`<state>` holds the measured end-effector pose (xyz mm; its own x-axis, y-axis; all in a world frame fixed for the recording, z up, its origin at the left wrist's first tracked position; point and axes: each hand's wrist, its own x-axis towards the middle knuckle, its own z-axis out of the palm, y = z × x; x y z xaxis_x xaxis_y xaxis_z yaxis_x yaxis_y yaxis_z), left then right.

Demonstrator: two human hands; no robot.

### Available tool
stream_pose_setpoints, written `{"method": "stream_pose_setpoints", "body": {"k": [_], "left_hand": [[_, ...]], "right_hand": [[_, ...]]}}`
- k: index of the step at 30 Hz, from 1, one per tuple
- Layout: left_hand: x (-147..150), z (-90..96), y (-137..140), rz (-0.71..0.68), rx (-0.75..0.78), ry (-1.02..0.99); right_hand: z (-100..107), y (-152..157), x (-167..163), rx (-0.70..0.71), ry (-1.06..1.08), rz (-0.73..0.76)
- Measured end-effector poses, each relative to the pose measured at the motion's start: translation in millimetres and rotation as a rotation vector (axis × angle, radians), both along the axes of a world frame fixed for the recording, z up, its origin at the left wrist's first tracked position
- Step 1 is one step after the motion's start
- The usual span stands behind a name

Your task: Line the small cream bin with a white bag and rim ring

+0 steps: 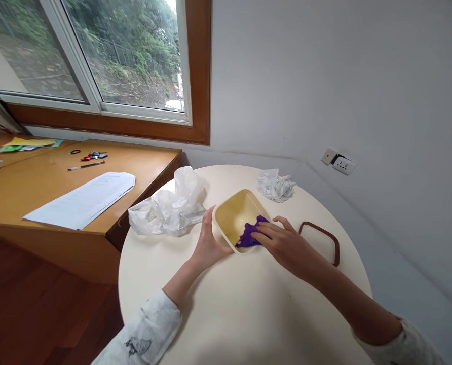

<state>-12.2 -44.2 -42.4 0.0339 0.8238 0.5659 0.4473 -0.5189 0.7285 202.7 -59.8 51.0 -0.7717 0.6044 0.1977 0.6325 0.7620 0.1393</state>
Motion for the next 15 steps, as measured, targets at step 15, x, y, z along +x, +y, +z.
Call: {"method": "stream_pose_setpoints", "body": {"k": [15], "left_hand": [[0.1,1.7,-2.2,-0.018,0.028,0.054]], "right_hand": [[-40.4,0.2,-25.2,0.228,0.174,-0.024]]}}
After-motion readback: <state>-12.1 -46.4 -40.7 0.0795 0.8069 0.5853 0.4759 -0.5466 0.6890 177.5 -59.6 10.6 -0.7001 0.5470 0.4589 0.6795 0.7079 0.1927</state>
